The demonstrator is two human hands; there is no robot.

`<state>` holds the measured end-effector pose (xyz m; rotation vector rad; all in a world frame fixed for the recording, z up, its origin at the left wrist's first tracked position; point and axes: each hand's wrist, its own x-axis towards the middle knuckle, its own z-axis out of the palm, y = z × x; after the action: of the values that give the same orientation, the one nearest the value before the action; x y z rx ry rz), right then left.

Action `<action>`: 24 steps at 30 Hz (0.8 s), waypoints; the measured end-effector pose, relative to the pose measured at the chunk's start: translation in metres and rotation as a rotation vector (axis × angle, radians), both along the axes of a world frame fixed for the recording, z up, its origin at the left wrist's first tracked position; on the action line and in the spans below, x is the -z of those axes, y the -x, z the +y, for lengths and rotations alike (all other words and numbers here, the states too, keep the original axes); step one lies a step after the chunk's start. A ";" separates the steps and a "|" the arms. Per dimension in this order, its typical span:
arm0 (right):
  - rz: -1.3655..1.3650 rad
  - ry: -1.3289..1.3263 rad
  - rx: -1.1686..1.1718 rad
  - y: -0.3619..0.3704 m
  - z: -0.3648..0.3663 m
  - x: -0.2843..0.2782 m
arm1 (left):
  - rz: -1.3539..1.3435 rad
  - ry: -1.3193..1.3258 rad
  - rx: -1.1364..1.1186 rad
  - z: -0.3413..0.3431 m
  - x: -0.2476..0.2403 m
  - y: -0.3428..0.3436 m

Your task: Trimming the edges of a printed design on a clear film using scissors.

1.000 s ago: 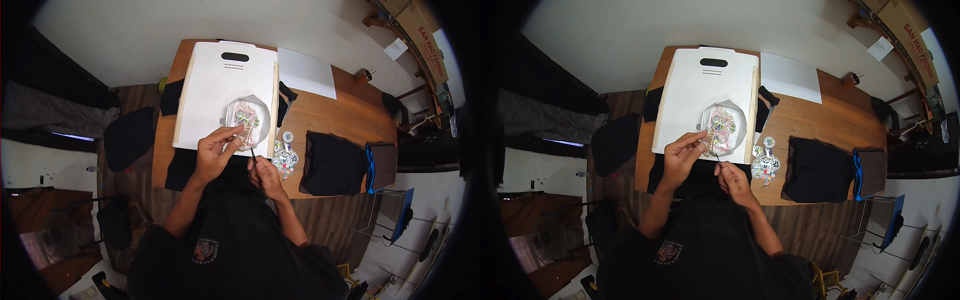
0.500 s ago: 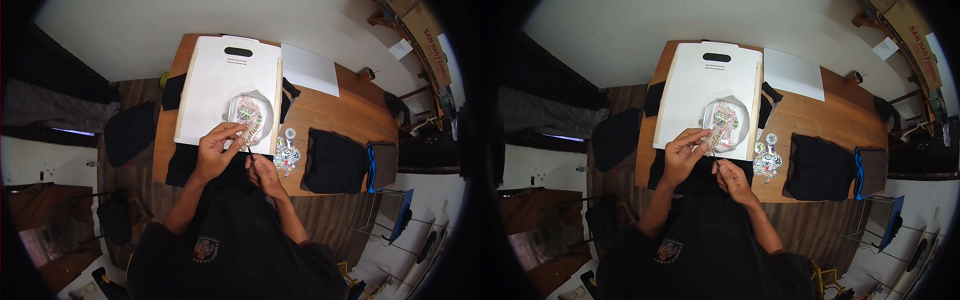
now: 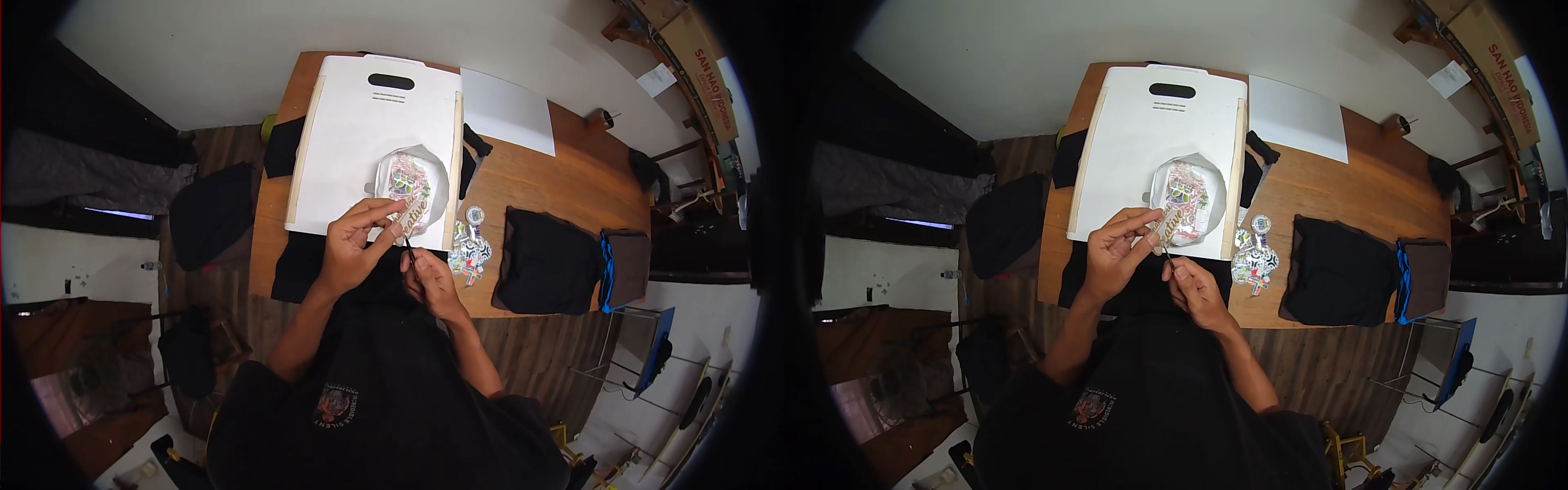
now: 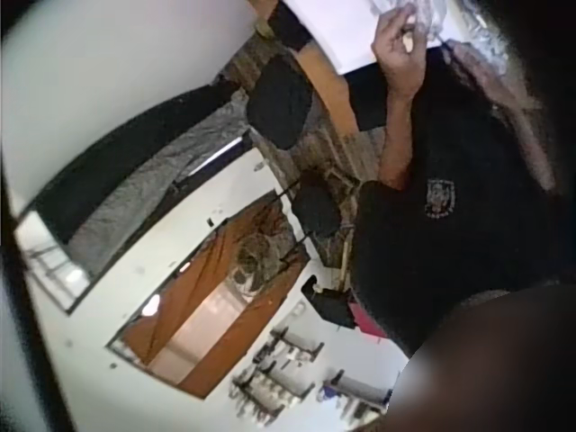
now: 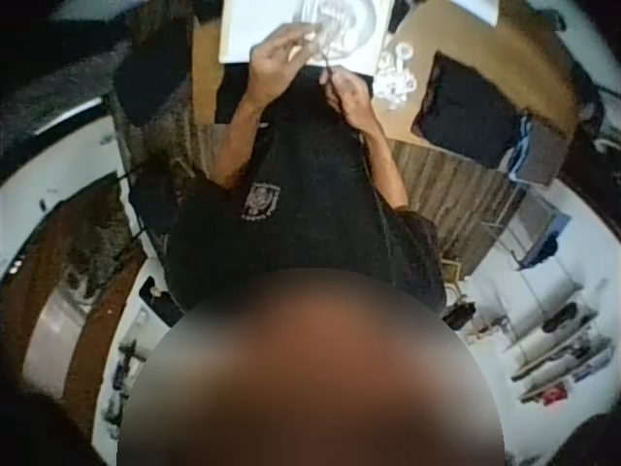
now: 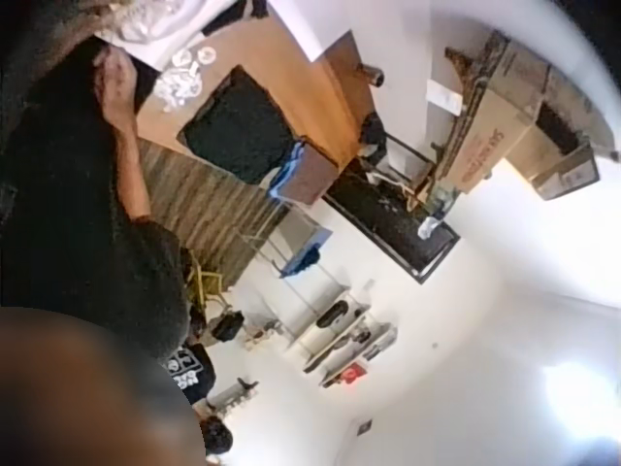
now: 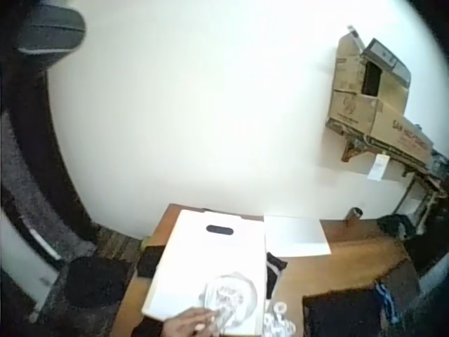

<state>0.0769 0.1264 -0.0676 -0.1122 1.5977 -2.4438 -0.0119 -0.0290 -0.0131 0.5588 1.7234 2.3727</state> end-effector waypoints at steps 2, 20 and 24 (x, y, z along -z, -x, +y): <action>0.000 0.002 -0.002 -0.001 -0.001 -0.001 | 0.004 0.006 0.010 -0.001 -0.002 0.000; -0.031 -0.001 0.022 -0.003 -0.001 -0.003 | 0.024 0.024 0.030 0.001 -0.002 -0.001; -0.059 0.004 0.024 -0.003 -0.004 -0.005 | 0.029 0.035 0.025 -0.002 -0.002 -0.001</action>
<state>0.0801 0.1229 -0.0627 -0.0208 1.5790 -2.4446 -0.0105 -0.0308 -0.0106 0.6080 1.7554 2.3247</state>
